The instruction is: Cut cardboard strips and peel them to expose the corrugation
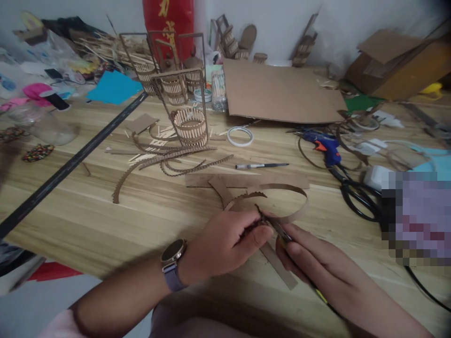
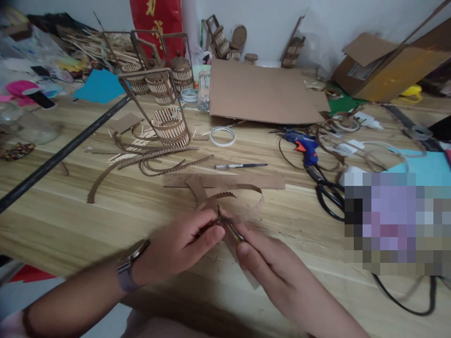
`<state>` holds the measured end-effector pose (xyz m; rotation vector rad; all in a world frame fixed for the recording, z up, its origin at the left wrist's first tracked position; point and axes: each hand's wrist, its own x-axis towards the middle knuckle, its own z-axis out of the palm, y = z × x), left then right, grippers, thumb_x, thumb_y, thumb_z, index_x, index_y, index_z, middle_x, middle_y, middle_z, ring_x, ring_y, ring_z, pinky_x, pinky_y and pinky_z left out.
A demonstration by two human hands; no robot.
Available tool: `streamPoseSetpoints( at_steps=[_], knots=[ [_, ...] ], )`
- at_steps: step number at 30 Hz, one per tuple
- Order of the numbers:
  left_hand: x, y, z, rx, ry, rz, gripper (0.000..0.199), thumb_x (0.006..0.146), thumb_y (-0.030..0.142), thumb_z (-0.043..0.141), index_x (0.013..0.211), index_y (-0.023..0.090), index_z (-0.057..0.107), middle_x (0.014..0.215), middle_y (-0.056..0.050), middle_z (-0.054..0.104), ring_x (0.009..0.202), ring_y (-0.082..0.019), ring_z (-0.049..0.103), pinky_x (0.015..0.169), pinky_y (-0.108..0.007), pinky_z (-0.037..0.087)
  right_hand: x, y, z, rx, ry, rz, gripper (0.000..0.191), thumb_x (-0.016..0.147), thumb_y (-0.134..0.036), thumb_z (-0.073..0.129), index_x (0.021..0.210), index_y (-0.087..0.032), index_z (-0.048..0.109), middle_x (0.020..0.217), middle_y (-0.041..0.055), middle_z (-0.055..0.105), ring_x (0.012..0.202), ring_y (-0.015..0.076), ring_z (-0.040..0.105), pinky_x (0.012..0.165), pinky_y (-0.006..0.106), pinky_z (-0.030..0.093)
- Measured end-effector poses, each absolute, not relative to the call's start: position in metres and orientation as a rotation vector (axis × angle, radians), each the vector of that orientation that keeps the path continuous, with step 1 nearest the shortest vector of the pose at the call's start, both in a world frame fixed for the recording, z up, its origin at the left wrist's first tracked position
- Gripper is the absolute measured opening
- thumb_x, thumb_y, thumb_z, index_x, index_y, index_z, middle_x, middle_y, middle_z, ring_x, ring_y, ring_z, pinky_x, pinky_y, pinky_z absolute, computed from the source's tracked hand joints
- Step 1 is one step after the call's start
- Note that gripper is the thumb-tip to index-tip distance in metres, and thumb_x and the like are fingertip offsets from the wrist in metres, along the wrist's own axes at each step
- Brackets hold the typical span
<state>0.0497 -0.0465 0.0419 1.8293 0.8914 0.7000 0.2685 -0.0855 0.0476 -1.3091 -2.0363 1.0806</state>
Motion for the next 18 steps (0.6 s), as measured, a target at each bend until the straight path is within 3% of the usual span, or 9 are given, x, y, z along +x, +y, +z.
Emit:
streamPoseSetpoints(
  at_steps=[3, 5, 7, 9, 14, 18],
  knots=[
    [0.051, -0.046, 0.040, 1.814, 0.986, 0.717, 0.033, 0.105, 0.038, 0.043, 0.076, 0.022, 0.042, 0.066, 0.004, 0.047, 0.064, -0.014, 0.047, 0.059, -0.028, 0.032, 0.284, -0.078, 0.047, -1.320, -2.281, 0.730, 0.042, 0.101, -0.042, 0.049, 0.138, -0.028, 0.064, 0.104, 0.0067, 0.081, 0.096, 0.0245, 0.077, 0.081, 0.035, 0.063],
    [0.051, -0.046, 0.040, 1.788, 1.039, 0.715, 0.031, 0.105, 0.036, 0.042, 0.076, 0.023, 0.043, 0.064, 0.004, 0.046, 0.064, -0.014, 0.049, 0.060, -0.028, 0.034, 0.297, -0.073, 0.042, -1.431, -2.353, 0.493, 0.042, 0.101, -0.046, 0.049, 0.134, -0.026, 0.065, 0.104, 0.0076, 0.081, 0.088, 0.0271, 0.079, 0.069, 0.035, 0.062],
    [0.052, -0.047, 0.040, 1.767, 1.047, 0.699, 0.030, 0.104, 0.035, 0.042, 0.077, 0.023, 0.045, 0.064, 0.004, 0.047, 0.064, -0.015, 0.050, 0.061, -0.028, 0.036, 0.309, -0.066, 0.032, -1.562, -2.374, 0.239, 0.041, 0.101, -0.052, 0.045, 0.115, -0.023, 0.070, 0.082, 0.0072, 0.080, 0.062, 0.0273, 0.075, 0.048, 0.034, 0.054],
    [0.052, -0.048, 0.041, 1.741, 1.043, 0.683, 0.031, 0.105, 0.035, 0.041, 0.078, 0.022, 0.047, 0.063, 0.004, 0.049, 0.064, -0.014, 0.051, 0.062, -0.027, 0.037, 0.316, -0.060, 0.019, -1.626, -2.419, 0.013, 0.042, 0.101, -0.053, 0.041, 0.101, -0.021, 0.069, 0.072, 0.0079, 0.074, 0.053, 0.0281, 0.070, 0.043, 0.036, 0.049],
    [0.052, -0.050, 0.043, 1.725, 1.059, 0.670, 0.033, 0.105, 0.039, 0.039, 0.078, 0.022, 0.047, 0.062, 0.004, 0.048, 0.060, -0.013, 0.048, 0.059, -0.026, 0.037, 0.312, -0.053, 0.000, -1.651, -2.441, -0.279, 0.040, 0.103, -0.043, 0.038, 0.105, -0.018, 0.069, 0.088, 0.0136, 0.074, 0.071, 0.0339, 0.073, 0.056, 0.045, 0.056],
    [0.053, -0.052, 0.043, 1.802, 1.052, 0.653, 0.031, 0.105, 0.036, 0.038, 0.079, 0.022, 0.047, 0.066, 0.003, 0.050, 0.063, -0.014, 0.051, 0.059, -0.027, 0.036, 0.288, -0.065, 0.013, -1.470, -2.268, -0.177, 0.031, 0.103, -0.040, 0.046, 0.111, -0.020, 0.068, 0.104, 0.0147, 0.075, 0.092, 0.0340, 0.073, 0.073, 0.049, 0.059]
  ],
)
